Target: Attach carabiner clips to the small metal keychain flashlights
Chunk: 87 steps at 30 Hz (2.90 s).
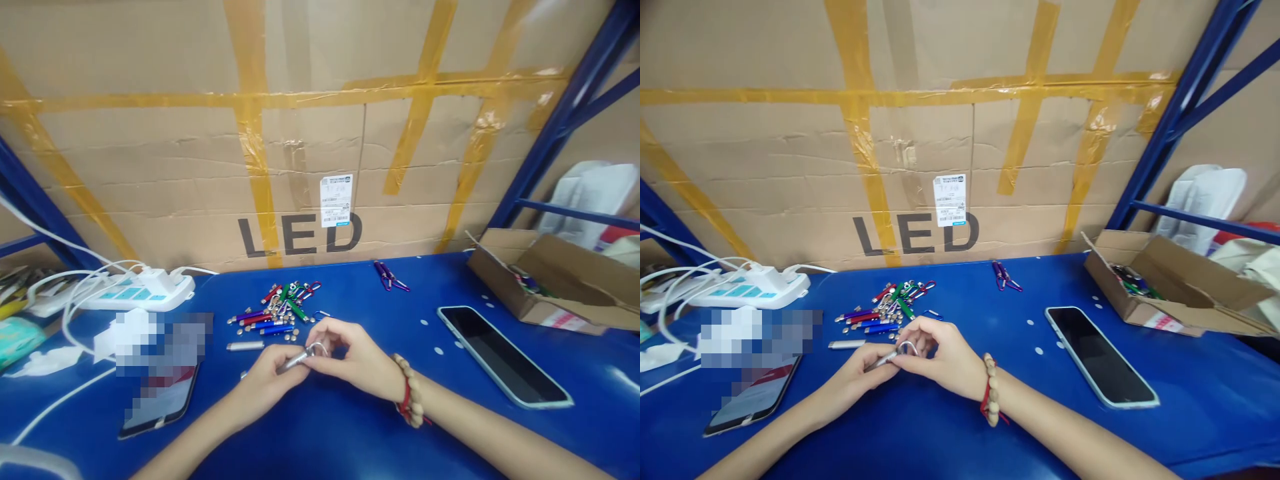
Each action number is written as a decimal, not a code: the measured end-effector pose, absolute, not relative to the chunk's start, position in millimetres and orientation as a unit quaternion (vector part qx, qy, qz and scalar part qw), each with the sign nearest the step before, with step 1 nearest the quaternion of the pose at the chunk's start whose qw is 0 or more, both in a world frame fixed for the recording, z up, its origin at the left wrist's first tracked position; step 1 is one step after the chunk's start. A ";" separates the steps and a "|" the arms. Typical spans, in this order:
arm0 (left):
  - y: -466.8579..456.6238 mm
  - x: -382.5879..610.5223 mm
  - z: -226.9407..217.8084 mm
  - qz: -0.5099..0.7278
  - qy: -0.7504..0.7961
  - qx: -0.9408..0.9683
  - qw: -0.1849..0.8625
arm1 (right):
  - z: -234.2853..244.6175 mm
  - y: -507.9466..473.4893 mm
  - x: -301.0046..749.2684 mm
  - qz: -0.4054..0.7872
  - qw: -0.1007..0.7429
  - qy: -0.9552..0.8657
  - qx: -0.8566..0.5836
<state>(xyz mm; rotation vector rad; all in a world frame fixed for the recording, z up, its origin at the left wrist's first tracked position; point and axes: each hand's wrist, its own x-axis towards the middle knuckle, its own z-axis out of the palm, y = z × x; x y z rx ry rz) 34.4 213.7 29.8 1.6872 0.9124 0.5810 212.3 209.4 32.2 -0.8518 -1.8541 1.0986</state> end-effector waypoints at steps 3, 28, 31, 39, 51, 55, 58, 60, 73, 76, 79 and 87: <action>217.5 33.8 22.6 0.249 0.416 0.693 0.534 | 33.1 213.3 214.9 0.443 0.404 -0.725 -0.338; 223.6 36.3 18.7 0.343 0.423 0.616 0.569 | 32.3 301.8 333.8 0.172 0.543 -0.556 -0.606; 219.8 38.4 18.6 0.327 0.414 0.616 0.585 | 28.8 303.9 347.9 0.092 0.495 -0.579 -0.641; 214.1 41.6 17.8 0.284 0.402 0.634 0.596 | 12.0 307.7 362.2 -0.001 0.346 -0.654 -0.673; 206.3 42.1 16.7 0.275 0.400 0.675 0.556 | -7.8 321.2 376.4 -0.027 0.234 -0.712 -0.661; 217.6 29.5 30.2 0.327 0.468 0.753 0.326 | -6.8 320.7 374.6 -0.038 0.236 -0.731 -0.640; 232.3 9.7 50.4 0.368 0.474 0.787 0.142 | -0.9 315.2 365.6 -0.052 0.247 -0.743 -0.619; 240.4 -5.0 63.4 0.343 0.480 0.800 0.108 | 3.7 309.7 353.6 -0.062 0.254 -0.757 -0.599; 243.7 -18.4 51.6 0.061 0.451 0.887 0.078 | 11.1 256.9 249.7 -0.010 0.237 -0.910 -0.342; 237.2 -10.3 50.6 0.090 0.441 0.889 0.086 | 8.3 256.1 249.2 0.006 0.223 -0.910 -0.349; 233.1 -3.4 47.4 0.178 0.417 0.888 0.079 | 6.3 257.3 251.3 0.006 0.207 -0.908 -0.364; 232.9 3.6 33.0 0.323 0.361 0.875 -0.010 | 8.0 255.6 245.3 -0.012 0.215 -0.907 -0.362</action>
